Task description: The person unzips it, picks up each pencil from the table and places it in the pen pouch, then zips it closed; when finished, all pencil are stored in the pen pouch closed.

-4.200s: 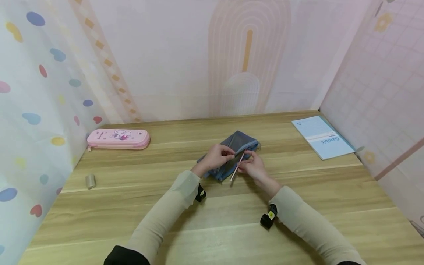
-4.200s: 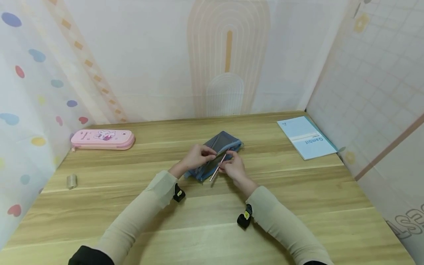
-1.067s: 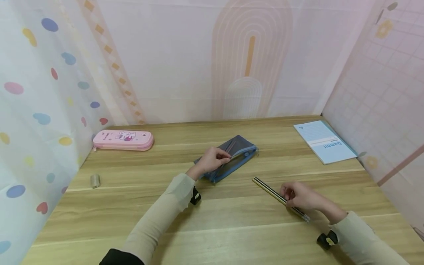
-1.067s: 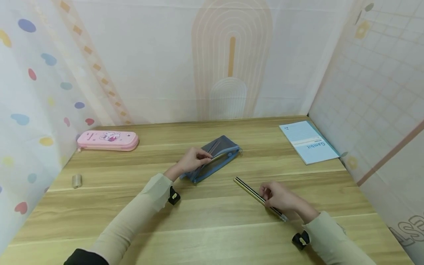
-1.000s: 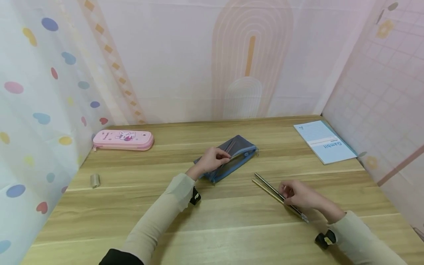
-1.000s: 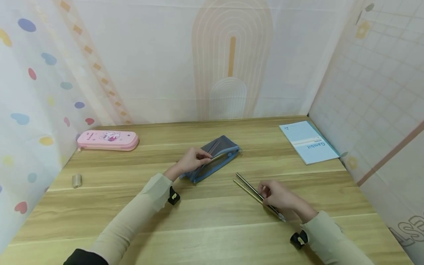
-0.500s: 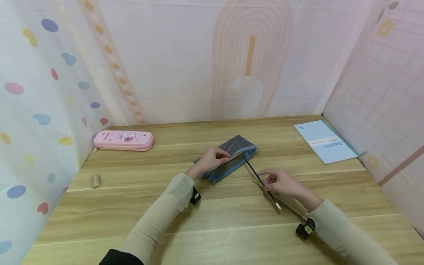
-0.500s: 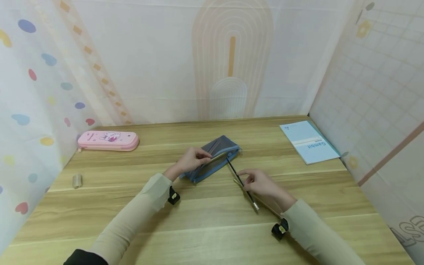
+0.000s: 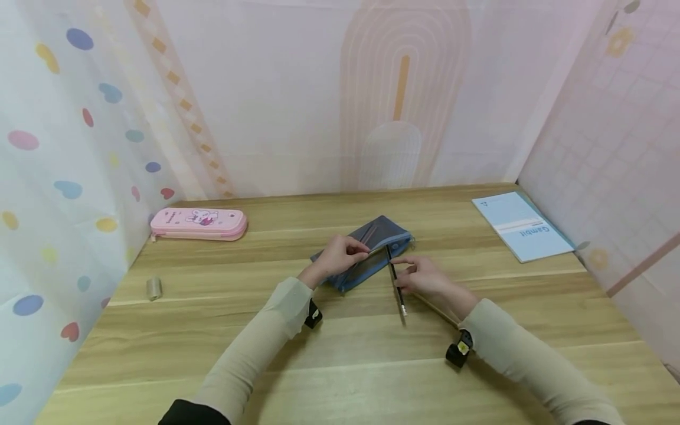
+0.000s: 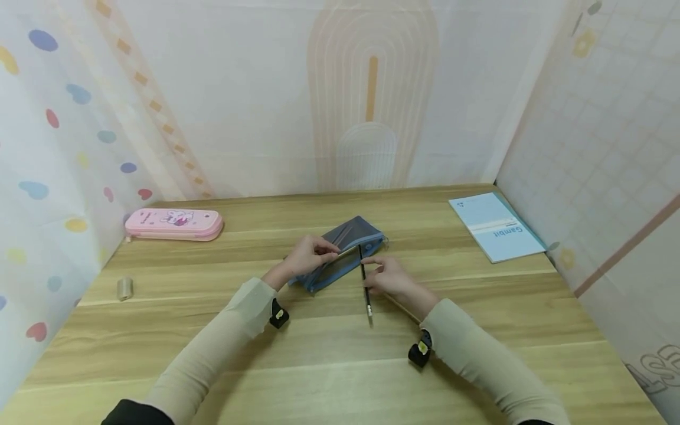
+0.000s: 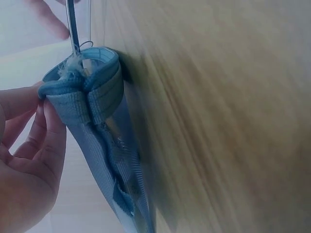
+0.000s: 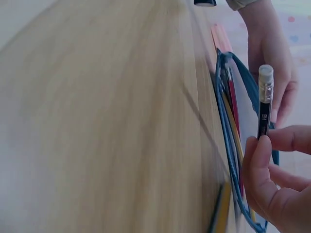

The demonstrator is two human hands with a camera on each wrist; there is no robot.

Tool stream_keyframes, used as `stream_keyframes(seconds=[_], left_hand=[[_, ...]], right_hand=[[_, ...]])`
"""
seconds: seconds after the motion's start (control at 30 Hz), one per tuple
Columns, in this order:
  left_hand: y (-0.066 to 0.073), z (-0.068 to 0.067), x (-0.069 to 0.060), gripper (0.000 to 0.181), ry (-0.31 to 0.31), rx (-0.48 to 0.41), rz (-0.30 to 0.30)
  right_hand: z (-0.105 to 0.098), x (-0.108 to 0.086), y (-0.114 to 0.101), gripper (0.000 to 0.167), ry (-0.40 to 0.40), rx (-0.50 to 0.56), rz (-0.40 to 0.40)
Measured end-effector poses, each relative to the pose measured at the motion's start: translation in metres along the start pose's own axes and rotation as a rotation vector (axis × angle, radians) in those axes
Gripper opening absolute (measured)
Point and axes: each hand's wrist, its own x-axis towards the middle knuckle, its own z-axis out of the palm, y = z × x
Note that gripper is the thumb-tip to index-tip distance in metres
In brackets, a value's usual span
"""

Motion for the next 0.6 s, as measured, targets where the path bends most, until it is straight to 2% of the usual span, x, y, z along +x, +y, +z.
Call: stream_keyframes(seconds=[0.1, 0.17, 0.2, 0.3, 0.4, 0.43, 0.6], left_hand=[[-0.001, 0.000, 0.000, 0.019, 0.001, -0.011, 0.005], [-0.001, -0.001, -0.002, 0.019, 0.007, -0.023, 0.009], [-0.001, -0.001, -0.003, 0.019, 0.014, -0.023, 0.031], [-0.001, -0.001, -0.004, 0.019, 0.016, -0.028, 0.032], [0.001, -0.001, -0.003, 0.019, 0.015, -0.022, 0.012], [0.001, -0.001, -0.002, 0.019, 0.011, -0.025, -0.014], [0.002, -0.002, 0.001, 0.018, 0.009, -0.020, -0.032]], right_hand=[[0.009, 0.005, -0.002, 0.053, 0.027, 0.084, 0.016], [0.014, 0.008, -0.003, 0.054, 0.037, 0.111, 0.013], [0.017, 0.009, -0.004, 0.054, 0.045, 0.128, 0.014], [0.023, 0.012, -0.005, 0.053, 0.085, 0.181, 0.016], [0.028, 0.014, -0.006, 0.052, 0.137, 0.222, 0.010], [0.029, 0.014, -0.006, 0.052, 0.151, 0.228, 0.004], [0.037, 0.016, -0.006, 0.054, 0.209, 0.270, -0.023]])
